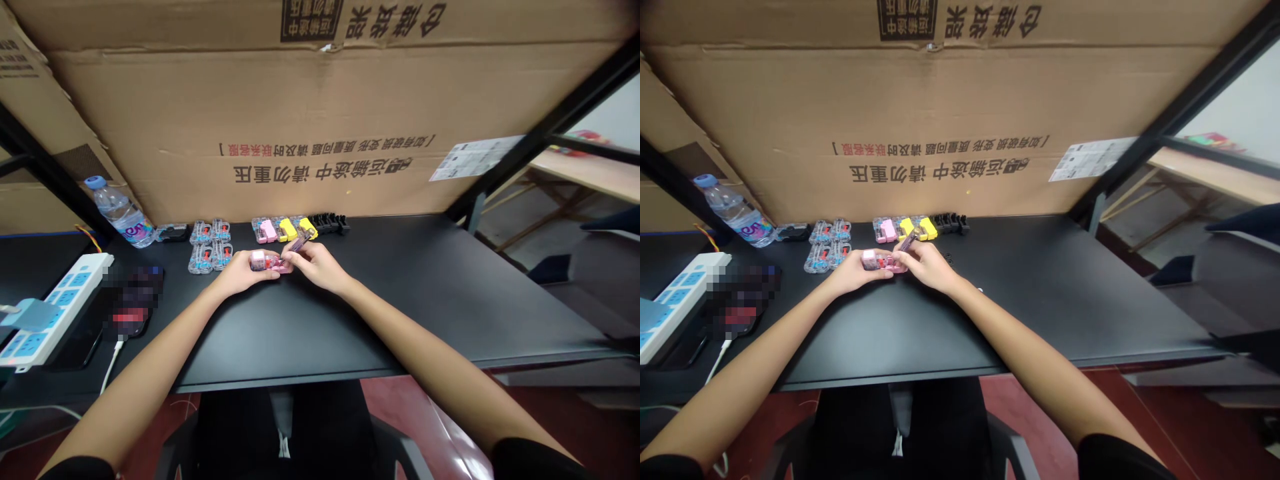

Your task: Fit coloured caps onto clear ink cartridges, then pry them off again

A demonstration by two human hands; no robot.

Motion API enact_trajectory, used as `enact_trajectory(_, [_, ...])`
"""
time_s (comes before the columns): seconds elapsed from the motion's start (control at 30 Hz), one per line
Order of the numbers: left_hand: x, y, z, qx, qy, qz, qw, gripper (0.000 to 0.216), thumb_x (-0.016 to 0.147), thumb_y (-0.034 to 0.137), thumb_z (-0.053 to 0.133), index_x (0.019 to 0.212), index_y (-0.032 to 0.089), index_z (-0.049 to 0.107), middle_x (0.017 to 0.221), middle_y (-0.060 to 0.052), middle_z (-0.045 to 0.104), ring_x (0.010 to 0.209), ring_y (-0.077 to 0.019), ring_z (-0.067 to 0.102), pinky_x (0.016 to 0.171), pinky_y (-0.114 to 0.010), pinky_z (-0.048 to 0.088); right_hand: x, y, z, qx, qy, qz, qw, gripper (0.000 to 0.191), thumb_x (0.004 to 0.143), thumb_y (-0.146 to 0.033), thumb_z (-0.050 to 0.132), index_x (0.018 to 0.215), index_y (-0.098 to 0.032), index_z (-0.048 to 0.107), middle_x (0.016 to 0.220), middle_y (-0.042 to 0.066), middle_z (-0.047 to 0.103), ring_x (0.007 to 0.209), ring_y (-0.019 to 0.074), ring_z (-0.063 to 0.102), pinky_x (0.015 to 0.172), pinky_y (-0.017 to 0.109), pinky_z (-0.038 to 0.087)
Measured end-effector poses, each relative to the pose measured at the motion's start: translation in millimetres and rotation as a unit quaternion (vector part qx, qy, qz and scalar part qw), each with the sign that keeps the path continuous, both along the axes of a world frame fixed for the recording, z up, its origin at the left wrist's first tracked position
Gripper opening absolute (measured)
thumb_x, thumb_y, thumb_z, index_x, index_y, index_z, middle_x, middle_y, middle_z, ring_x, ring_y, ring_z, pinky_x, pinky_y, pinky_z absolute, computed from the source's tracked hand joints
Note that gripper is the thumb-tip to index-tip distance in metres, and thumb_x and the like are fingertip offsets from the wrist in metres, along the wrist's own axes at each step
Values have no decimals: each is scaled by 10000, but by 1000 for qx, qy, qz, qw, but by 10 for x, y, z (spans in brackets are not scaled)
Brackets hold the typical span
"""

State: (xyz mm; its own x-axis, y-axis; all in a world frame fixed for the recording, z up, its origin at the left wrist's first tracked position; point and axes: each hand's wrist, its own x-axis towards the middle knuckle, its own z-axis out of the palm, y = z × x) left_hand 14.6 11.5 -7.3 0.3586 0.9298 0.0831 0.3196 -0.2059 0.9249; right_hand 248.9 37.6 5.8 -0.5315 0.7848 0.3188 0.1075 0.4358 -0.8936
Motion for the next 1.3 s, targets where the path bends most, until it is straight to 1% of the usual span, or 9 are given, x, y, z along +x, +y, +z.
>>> enact_trajectory(0.23, [-5,14,-44,-5,-4,5,1000,551,792,419,913,1262,157,801,1096,-88,851,996,-289,802,985,-410,605,-27,-18,-69,28,6,-43,999,401,950,-592,735,935,-192,752,804,48,760,676,206,704,699,345,609])
enact_trajectory(0.4, [-7,17,-52,-9,-12,0,1000,548,796,421,911,1261,153,799,1106,-94,849,1001,-288,802,992,-411,602,-36,-25,-103,25,17,-47,998,391,961,-594,724,940,-204,738,789,48,760,679,219,728,696,360,622])
enact_trajectory(0.5, [-7,14,-46,-6,-16,-2,1000,542,803,424,906,1260,153,799,1109,-94,848,1005,-284,801,998,-415,601,-32,-16,-102,8,21,-33,999,400,982,-607,696,946,-208,709,805,50,753,718,228,740,724,373,634])
enact_trajectory(0.6, [-7,12,-35,2,-17,-8,1000,531,808,431,902,1248,150,804,1130,-101,845,1038,-286,796,1028,-418,591,-10,7,-78,-11,19,1,1000,423,1017,-626,639,935,-213,672,826,49,744,763,226,742,773,381,642])
enact_trajectory(0.7, [-6,13,-24,11,-14,-14,1000,519,817,434,895,1243,149,806,1159,-107,840,1070,-291,789,1058,-429,577,21,34,-52,-8,6,25,1000,428,1044,-624,598,926,-217,653,826,41,731,766,217,728,795,381,635])
enact_trajectory(0.77, [-7,13,-19,11,-14,-16,1000,520,819,428,893,1246,145,803,1169,-113,837,1073,-293,788,1061,-434,575,36,45,-47,-4,4,27,1000,419,1047,-615,597,929,-217,651,826,40,728,761,216,724,793,382,629])
enact_trajectory(0.97, [-4,-4,8,0,-10,-7,1000,526,811,416,901,1253,151,800,1142,-103,844,1041,-285,797,1027,-418,591,38,37,-58,-7,6,9,1000,411,1028,-602,630,926,-207,680,794,40,732,731,218,730,761,374,625])
enact_trajectory(1.17, [17,-17,5,7,-5,-1,1000,512,811,423,901,1242,164,810,1119,-93,850,1014,-284,802,1003,-413,603,-3,11,-73,-1,8,-26,1000,421,961,-614,711,908,-196,726,800,56,765,699,221,734,728,380,637])
enact_trajectory(1.3, [25,-16,-14,5,-16,-1,1000,495,811,425,902,1223,162,820,1106,-99,850,1018,-284,804,998,-405,607,-26,-4,-83,2,12,-33,999,412,970,-607,703,897,-203,717,767,57,769,685,228,747,715,386,645])
